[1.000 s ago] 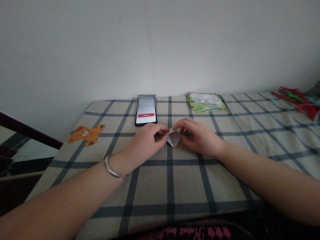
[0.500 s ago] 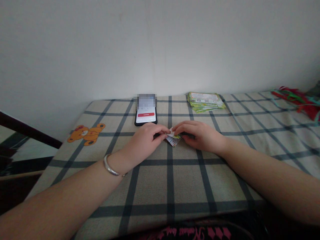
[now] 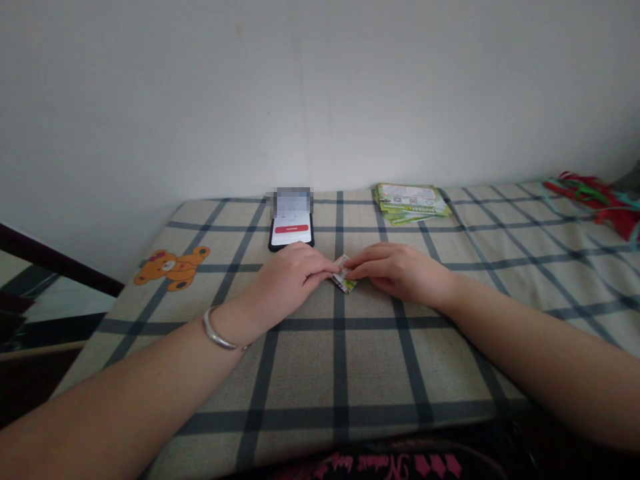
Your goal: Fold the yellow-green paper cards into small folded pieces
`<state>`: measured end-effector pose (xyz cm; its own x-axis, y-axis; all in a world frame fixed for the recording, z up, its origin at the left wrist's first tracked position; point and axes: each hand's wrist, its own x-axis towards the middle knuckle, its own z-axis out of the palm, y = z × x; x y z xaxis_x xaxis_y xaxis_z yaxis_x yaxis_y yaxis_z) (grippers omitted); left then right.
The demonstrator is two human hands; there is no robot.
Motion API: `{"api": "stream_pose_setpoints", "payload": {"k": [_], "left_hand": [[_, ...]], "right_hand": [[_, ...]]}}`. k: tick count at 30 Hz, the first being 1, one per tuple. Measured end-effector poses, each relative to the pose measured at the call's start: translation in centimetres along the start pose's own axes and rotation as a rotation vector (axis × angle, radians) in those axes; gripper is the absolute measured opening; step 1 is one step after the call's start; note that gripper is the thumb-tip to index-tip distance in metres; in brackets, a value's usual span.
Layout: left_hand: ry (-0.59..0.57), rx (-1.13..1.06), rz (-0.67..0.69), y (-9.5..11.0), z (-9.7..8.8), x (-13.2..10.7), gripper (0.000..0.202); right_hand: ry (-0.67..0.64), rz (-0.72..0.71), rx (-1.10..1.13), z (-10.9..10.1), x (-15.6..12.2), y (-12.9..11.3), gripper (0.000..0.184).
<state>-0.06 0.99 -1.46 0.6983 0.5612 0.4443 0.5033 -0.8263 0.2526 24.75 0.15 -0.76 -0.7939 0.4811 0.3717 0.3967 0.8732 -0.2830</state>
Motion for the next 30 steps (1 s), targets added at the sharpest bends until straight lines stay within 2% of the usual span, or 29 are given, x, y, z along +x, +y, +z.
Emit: {"api": "stream_pose_setpoints", "payload": {"k": [14, 21, 27, 30], "left_hand": [[-0.083, 0.183, 0.045, 0.43, -0.55, -0.04, 0.023], [-0.135, 0.267, 0.017, 0.73, -0.67, -0.08, 0.019], [-0.12, 0.271, -0.01, 0.8, -0.5, -0.21, 0.017], [-0.128, 0.262, 0.027, 0.94, -0.38, -0.25, 0.021]], "right_hand": [[-0.016, -0.035, -0.003, 0.05, 0.2, -0.15, 0.023], [-0.021, 0.007, -0.041, -0.07, 0.12, -0.51, 0.024], [-0.017, 0.017, -0.015, 0.02, 0.11, -0.54, 0.024], [-0.01, 0.004, -0.004, 0.03, 0.17, -0.47, 0.025]]}}
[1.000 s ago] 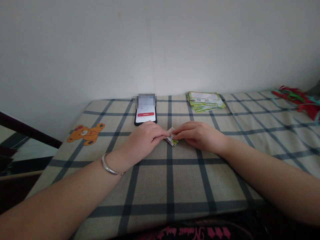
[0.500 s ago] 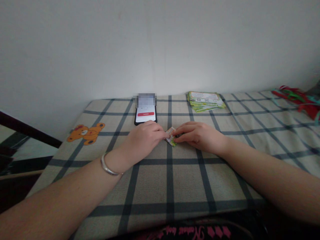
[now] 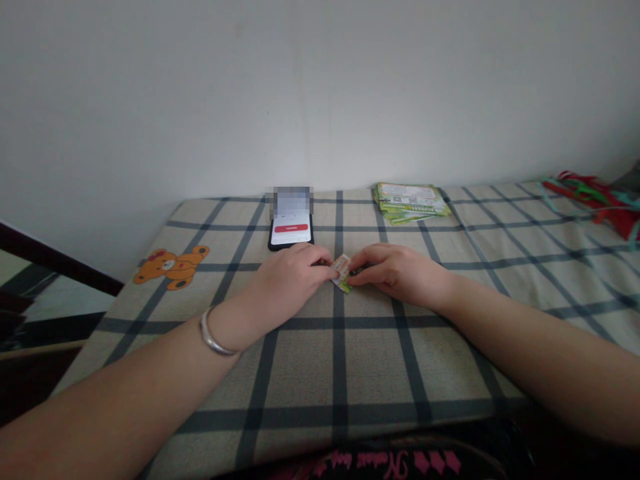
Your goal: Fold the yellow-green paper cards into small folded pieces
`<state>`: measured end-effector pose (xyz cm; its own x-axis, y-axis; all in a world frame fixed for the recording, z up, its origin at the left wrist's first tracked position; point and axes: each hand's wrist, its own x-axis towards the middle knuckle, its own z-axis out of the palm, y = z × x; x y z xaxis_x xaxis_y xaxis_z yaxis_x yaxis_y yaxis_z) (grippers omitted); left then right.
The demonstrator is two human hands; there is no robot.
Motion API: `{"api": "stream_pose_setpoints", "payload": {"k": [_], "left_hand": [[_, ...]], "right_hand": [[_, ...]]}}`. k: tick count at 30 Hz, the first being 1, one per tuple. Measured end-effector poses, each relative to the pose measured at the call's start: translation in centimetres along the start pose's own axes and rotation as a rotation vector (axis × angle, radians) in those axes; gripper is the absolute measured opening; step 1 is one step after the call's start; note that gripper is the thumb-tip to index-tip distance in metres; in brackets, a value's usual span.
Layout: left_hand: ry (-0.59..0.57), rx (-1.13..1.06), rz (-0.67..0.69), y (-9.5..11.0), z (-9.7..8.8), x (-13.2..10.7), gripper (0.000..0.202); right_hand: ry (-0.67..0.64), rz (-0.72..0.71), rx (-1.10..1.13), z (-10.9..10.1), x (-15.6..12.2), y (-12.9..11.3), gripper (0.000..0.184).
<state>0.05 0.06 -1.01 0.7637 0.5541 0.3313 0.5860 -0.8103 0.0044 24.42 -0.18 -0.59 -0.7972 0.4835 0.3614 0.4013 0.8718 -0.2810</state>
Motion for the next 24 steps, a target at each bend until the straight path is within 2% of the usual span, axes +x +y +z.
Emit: {"api": "stream_pose_setpoints", "payload": {"k": [4, 10, 16, 24], "left_hand": [[-0.005, 0.015, 0.074, 0.8, -0.2, 0.2, 0.023], [-0.016, 0.022, 0.056, 1.7, -0.6, 0.2, 0.024], [-0.022, 0.019, 0.039, 1.9, -0.5, 0.2, 0.036], [-0.026, -0.009, 0.024, 2.0, -0.3, 0.2, 0.035]], "right_hand": [[-0.006, -0.004, -0.017, -0.2, 0.0, 0.0, 0.024], [-0.041, -0.014, -0.091, -0.5, 0.1, 0.0, 0.026], [-0.079, -0.02, -0.169, -0.7, 0.3, -0.3, 0.025], [-0.116, -0.025, -0.324, -1.1, 0.3, -0.8, 0.02]]}}
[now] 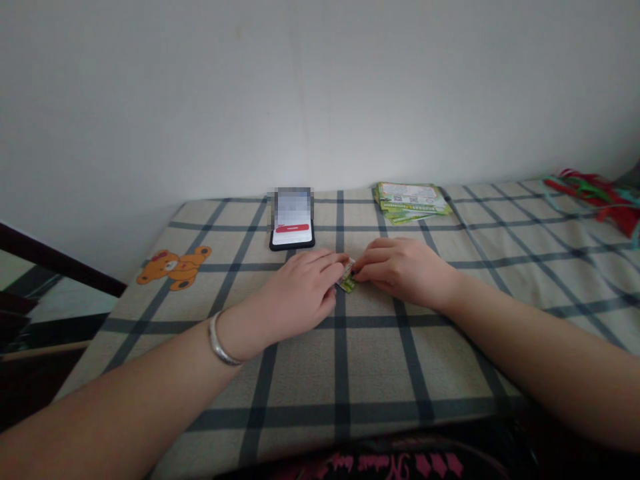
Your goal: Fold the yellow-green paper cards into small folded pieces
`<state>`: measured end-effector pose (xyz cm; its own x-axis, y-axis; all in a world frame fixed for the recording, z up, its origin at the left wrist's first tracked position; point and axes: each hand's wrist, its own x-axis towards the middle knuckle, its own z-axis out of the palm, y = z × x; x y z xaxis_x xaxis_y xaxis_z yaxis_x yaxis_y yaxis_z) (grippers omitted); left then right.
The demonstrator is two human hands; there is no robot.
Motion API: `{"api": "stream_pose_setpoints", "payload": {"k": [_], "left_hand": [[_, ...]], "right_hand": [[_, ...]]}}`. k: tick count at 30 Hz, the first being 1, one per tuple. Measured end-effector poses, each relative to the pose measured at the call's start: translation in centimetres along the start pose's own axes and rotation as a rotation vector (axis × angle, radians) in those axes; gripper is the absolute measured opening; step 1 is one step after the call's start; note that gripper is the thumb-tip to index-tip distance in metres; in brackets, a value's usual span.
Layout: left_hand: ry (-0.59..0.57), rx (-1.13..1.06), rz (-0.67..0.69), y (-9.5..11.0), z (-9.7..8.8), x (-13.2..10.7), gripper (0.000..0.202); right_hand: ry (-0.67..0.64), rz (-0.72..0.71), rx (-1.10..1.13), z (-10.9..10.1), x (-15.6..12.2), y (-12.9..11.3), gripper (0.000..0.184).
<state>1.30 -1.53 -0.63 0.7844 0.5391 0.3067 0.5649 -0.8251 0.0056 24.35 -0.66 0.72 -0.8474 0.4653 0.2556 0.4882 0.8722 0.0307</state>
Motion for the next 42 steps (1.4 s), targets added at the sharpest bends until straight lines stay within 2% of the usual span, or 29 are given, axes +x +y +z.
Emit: {"api": "stream_pose_setpoints", "payload": {"k": [6, 21, 42], "left_hand": [[-0.017, 0.009, -0.019, 0.26, 0.02, 0.01, 0.037], [-0.058, 0.013, -0.007, 0.08, -0.14, -0.14, 0.043], [-0.133, 0.004, -0.023, -0.19, -0.59, -0.36, 0.04]], "right_hand": [[-0.007, 0.055, -0.124, -0.1, -0.05, -0.26, 0.015], [-0.081, 0.041, -0.138, -0.45, -0.02, -0.28, 0.013], [-0.143, 0.022, -0.159, -0.81, -0.61, -0.49, 0.014]]}}
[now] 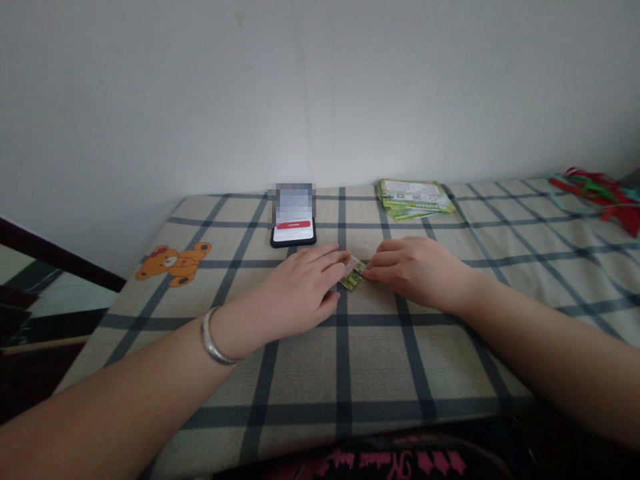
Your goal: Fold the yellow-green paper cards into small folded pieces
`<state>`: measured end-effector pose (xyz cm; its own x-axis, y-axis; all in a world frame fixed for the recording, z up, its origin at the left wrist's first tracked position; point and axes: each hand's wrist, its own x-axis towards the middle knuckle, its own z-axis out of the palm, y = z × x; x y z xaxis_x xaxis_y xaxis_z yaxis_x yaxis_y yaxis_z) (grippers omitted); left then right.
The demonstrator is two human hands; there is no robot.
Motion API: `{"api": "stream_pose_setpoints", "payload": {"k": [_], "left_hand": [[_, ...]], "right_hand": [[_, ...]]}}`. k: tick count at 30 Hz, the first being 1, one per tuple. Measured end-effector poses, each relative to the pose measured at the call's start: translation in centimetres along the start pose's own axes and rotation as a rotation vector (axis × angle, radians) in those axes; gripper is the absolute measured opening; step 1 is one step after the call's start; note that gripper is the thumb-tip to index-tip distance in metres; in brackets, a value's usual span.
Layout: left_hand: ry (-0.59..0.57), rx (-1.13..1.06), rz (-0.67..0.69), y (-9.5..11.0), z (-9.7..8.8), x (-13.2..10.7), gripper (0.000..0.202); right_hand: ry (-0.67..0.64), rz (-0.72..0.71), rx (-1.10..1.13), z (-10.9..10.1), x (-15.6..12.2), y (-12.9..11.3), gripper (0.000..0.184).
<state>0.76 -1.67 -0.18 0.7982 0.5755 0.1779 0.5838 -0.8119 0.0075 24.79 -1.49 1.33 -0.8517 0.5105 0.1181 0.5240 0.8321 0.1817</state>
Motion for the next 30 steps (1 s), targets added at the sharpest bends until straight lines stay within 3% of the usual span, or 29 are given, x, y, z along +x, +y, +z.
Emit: {"api": "stream_pose_setpoints", "payload": {"k": [4, 11, 22, 30], "left_hand": [[-0.006, 0.004, -0.007, -0.03, 0.0, 0.1, 0.042], [0.011, 0.021, 0.008, -0.08, 0.27, 0.01, 0.048], [-0.01, 0.007, 0.006, -0.25, 0.25, -0.09, 0.046], [-0.024, -0.006, 0.0, -0.69, 0.37, -0.37, 0.049]], "right_hand": [[0.002, 0.02, -0.005, 0.21, -0.21, 0.11, 0.016], [0.117, 0.101, 0.085, 0.9, -0.39, 0.48, 0.021], [0.036, 0.07, -0.038, 0.4, 0.02, 0.04, 0.015], [0.09, 0.146, 0.185, 0.54, -0.37, 0.79, 0.021]]}}
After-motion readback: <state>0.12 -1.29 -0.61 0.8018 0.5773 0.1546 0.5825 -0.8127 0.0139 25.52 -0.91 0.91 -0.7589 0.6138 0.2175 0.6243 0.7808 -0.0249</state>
